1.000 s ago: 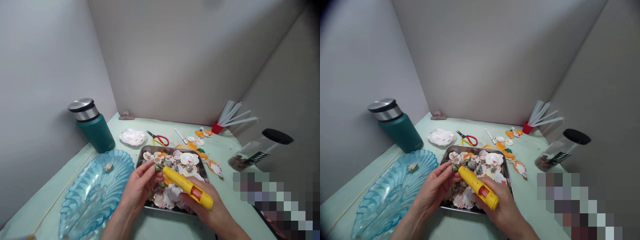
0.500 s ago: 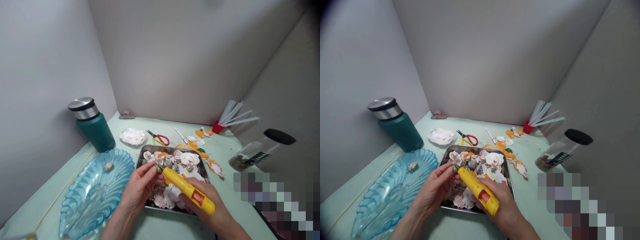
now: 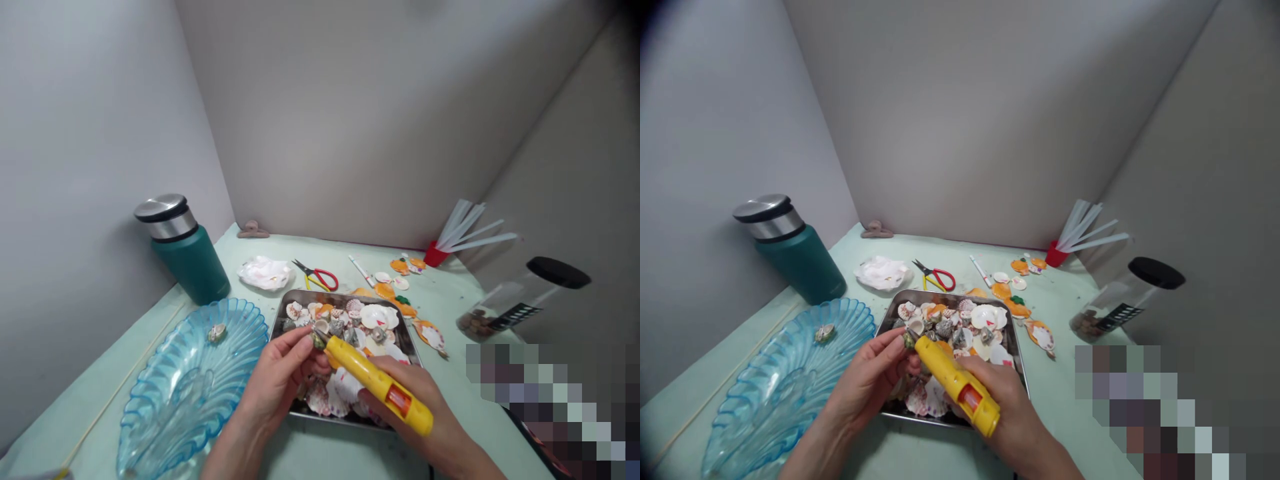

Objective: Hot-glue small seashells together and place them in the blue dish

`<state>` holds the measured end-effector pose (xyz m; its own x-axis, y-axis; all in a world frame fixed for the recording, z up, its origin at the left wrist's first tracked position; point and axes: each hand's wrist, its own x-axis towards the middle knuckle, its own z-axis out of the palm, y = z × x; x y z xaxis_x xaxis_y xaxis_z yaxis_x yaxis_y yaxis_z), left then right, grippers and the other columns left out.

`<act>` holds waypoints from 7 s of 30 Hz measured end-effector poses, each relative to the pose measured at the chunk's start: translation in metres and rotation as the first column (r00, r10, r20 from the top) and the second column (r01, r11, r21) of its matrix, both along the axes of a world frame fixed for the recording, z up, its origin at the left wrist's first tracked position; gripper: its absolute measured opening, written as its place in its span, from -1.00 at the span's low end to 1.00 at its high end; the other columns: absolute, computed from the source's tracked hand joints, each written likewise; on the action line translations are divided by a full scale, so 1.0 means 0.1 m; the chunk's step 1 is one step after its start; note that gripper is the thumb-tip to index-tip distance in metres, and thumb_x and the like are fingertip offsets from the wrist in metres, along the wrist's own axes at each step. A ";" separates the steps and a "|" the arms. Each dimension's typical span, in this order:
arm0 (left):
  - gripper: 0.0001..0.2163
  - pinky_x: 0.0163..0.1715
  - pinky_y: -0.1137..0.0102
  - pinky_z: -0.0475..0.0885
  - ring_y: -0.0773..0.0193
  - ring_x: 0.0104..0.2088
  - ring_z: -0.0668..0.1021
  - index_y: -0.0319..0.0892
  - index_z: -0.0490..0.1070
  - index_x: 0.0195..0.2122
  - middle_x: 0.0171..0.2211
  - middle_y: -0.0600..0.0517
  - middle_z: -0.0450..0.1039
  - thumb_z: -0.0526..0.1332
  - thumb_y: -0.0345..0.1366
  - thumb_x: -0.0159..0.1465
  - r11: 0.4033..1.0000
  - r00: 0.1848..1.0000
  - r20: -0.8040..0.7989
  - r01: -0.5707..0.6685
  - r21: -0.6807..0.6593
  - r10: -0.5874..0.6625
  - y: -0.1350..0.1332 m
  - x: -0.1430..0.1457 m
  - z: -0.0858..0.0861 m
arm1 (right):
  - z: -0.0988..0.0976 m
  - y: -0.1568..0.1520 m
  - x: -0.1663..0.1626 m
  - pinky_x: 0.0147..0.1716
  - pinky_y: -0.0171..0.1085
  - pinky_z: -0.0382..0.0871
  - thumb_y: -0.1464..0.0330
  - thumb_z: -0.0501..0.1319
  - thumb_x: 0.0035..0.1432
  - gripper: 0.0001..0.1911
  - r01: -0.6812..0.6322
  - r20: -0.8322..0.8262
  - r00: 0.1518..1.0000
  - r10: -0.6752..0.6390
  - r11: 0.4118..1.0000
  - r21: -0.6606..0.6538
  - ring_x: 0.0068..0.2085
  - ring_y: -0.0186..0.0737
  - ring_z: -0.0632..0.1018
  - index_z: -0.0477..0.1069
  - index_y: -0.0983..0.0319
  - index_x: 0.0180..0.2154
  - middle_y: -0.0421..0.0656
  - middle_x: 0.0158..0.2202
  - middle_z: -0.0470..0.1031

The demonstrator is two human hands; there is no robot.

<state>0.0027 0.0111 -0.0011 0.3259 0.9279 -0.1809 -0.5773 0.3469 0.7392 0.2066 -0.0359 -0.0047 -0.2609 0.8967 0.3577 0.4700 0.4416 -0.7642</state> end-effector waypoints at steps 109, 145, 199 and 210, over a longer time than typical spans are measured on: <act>-0.74 -0.48 0.49 0.49 0.36 -0.53 0.54 -0.25 0.51 -0.19 -0.51 0.01 0.52 0.39 -0.33 0.08 0.996 0.997 0.028 -0.077 -0.045 0.079 0.00 -0.01 -0.01 | 0.07 -0.03 0.03 -0.49 -0.30 0.45 0.22 0.24 0.12 -0.83 0.125 -0.102 0.986 -0.132 0.990 -0.072 -0.52 -0.20 0.52 0.47 0.17 -0.41 -0.21 -0.51 0.52; -0.82 -0.46 0.51 0.45 0.40 -0.52 0.51 -0.27 0.46 -0.20 -0.49 0.02 0.51 0.29 -0.31 0.20 0.999 0.999 0.043 -0.019 -0.039 0.021 0.01 -0.03 -0.01 | 0.03 -0.03 0.04 -0.58 -0.28 0.44 0.25 0.24 0.12 -0.88 0.120 -0.031 0.992 -0.121 0.992 -0.041 -0.55 -0.18 0.53 0.48 0.15 -0.38 -0.22 -0.54 0.52; -0.68 -0.50 0.48 0.45 0.38 -0.56 0.48 -0.25 0.44 -0.18 -0.56 0.03 0.47 0.39 -0.24 0.07 0.996 0.998 -0.042 -0.049 -0.075 0.046 -0.01 -0.01 0.01 | 0.03 -0.03 0.03 -0.59 -0.31 0.43 0.27 0.22 0.15 -0.87 0.100 -0.047 0.994 -0.104 0.992 -0.073 -0.57 -0.21 0.50 0.45 0.16 -0.41 -0.22 -0.54 0.49; -0.64 -0.50 0.48 0.44 0.38 -0.56 0.48 -0.24 0.43 -0.17 -0.57 0.02 0.47 0.41 -0.24 0.04 0.995 0.998 -0.051 -0.047 -0.087 0.042 -0.01 -0.01 0.00 | 0.02 -0.02 0.02 -0.58 -0.32 0.40 0.23 0.22 0.14 -0.83 0.119 -0.053 0.991 -0.124 0.989 -0.082 -0.56 -0.23 0.49 0.43 0.17 -0.43 -0.22 -0.53 0.50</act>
